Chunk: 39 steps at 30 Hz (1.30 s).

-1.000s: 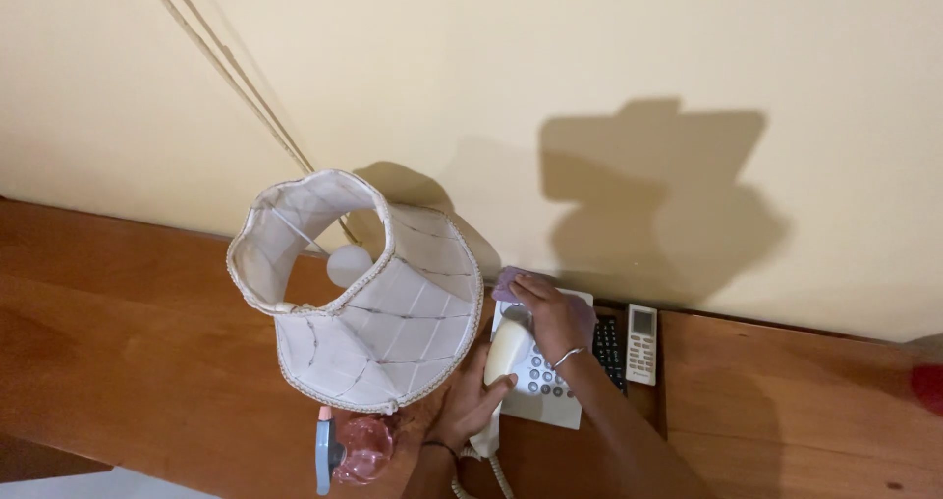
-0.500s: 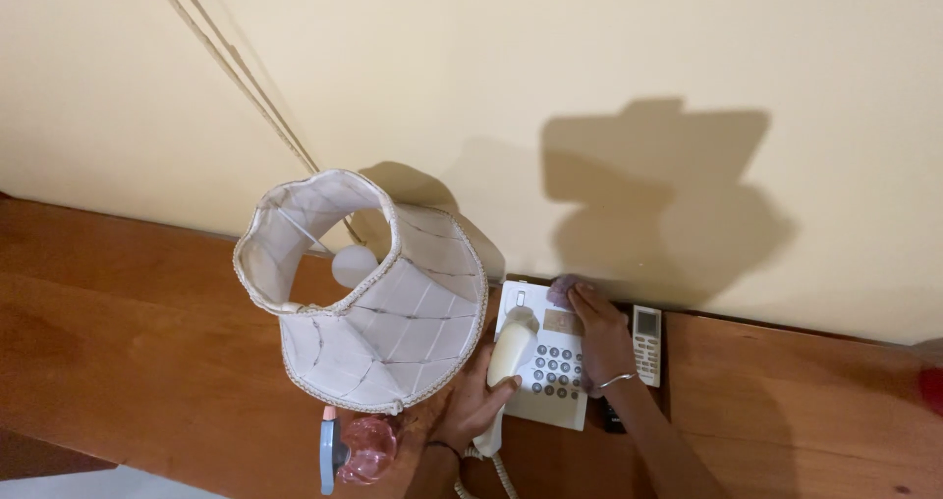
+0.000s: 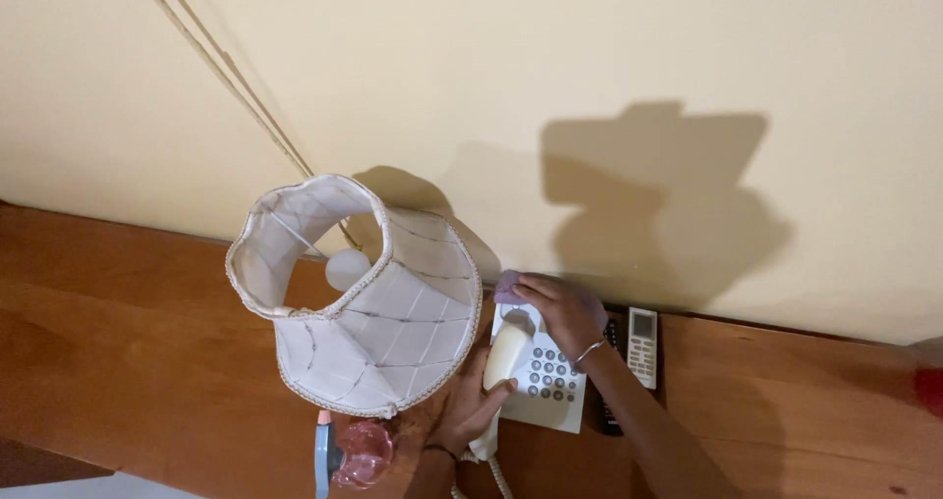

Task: Wiping down a landline telephone and its handset with a cloth.

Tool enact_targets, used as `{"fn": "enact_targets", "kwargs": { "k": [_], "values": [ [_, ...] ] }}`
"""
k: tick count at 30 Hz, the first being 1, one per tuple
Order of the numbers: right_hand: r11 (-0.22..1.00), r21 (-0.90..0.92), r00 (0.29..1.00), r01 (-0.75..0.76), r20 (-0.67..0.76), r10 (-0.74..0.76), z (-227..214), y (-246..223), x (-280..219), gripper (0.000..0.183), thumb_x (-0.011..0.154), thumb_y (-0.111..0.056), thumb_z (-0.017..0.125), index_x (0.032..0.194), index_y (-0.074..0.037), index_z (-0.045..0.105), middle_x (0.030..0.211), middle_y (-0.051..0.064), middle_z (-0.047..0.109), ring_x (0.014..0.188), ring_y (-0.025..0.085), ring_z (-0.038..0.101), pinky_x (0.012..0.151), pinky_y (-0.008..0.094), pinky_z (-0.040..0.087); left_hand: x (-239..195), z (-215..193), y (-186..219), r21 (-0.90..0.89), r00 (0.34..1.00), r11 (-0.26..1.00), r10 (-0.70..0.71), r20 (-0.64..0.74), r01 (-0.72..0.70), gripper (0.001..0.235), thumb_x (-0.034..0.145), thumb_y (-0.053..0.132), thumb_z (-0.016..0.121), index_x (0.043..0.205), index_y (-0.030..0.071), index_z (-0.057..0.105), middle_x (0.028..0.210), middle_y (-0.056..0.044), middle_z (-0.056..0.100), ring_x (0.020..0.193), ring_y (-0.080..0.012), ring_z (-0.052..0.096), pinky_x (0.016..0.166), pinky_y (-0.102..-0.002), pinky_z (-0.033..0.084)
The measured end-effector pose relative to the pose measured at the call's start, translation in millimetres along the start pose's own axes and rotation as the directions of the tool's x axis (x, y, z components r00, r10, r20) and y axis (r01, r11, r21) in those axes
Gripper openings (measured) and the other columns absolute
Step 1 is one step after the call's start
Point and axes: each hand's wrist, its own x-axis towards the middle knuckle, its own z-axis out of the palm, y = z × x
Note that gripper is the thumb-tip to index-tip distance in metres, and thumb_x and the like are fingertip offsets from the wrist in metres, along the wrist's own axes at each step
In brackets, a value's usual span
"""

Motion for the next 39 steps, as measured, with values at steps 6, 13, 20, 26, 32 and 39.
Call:
{"fn": "enact_targets", "kwargs": {
  "k": [6,13,20,26,32,39],
  "values": [
    [0.98,-0.118,0.976,-0.158,0.134,0.173,1,47,-24,0.051,0.091,-0.012,0.059,0.141,-0.015,0.053,0.139,0.01,0.062,0.123,0.029,0.061,0.106,0.045,0.045,-11,-2,19,-0.084,0.999,0.996,-0.034,0.005,0.034,0.06,0.091,0.027,0.064,0.145,0.012,0.044,0.128,-0.012,0.066,0.11,-0.0263,0.069,0.09,-0.04,0.056],
    [0.937,-0.119,0.916,-0.328,0.204,0.346,-3,49,-23,0.041,0.101,-0.021,0.049,0.142,-0.019,0.052,0.141,0.006,0.06,0.133,0.026,0.052,0.11,0.048,0.036,-13,-4,24,-0.094,0.999,0.995,0.042,0.006,-0.041,0.058,0.091,0.026,0.062,0.144,0.01,0.043,0.12,-0.014,0.07,0.098,-0.0257,0.071,0.082,-0.039,0.059],
    [0.984,-0.07,0.98,-0.167,0.099,0.173,-13,6,11,0.037,0.094,-0.013,0.061,0.129,-0.022,0.065,0.125,-0.007,0.072,0.104,0.019,0.069,0.087,0.036,0.055,-12,-3,24,-0.077,0.999,0.996,0.041,-0.022,-0.043,0.055,0.089,0.028,0.065,0.14,0.013,0.048,0.114,-0.009,0.069,0.096,-0.0227,0.067,0.082,-0.039,0.053],
    [0.978,-0.042,0.965,-0.203,0.162,0.207,-26,25,-5,0.031,0.097,-0.015,0.056,0.128,-0.014,0.063,0.114,0.003,0.071,0.097,0.022,0.067,0.087,0.038,0.054,-12,-4,25,-0.069,1.0,0.997,0.027,-0.009,-0.028,0.06,0.09,0.025,0.064,0.145,0.013,0.042,0.121,-0.012,0.067,0.101,-0.0255,0.069,0.085,-0.041,0.056],
    [0.862,0.355,0.921,-0.361,-0.009,0.39,-13,39,-46,0.046,0.103,-0.029,0.042,0.142,-0.008,0.056,0.129,0.016,0.069,0.106,0.032,0.068,0.094,0.041,0.052,-14,-1,27,-0.1,0.999,0.994,0.038,-0.037,-0.041,0.062,0.088,0.025,0.064,0.145,0.012,0.043,0.125,-0.012,0.067,0.105,-0.0261,0.068,0.088,-0.04,0.056],
    [0.552,0.43,0.585,-0.714,-0.065,0.808,49,46,-83,0.05,0.103,-0.039,0.046,0.146,-0.014,0.054,0.123,0.016,0.072,0.103,0.038,0.07,0.086,0.047,0.054,-15,-2,30,-0.07,0.998,0.996,0.055,-0.044,-0.058,0.059,0.089,0.022,0.063,0.144,0.013,0.043,0.124,-0.012,0.069,0.102,-0.0271,0.072,0.086,-0.042,0.059]
  ]
}}
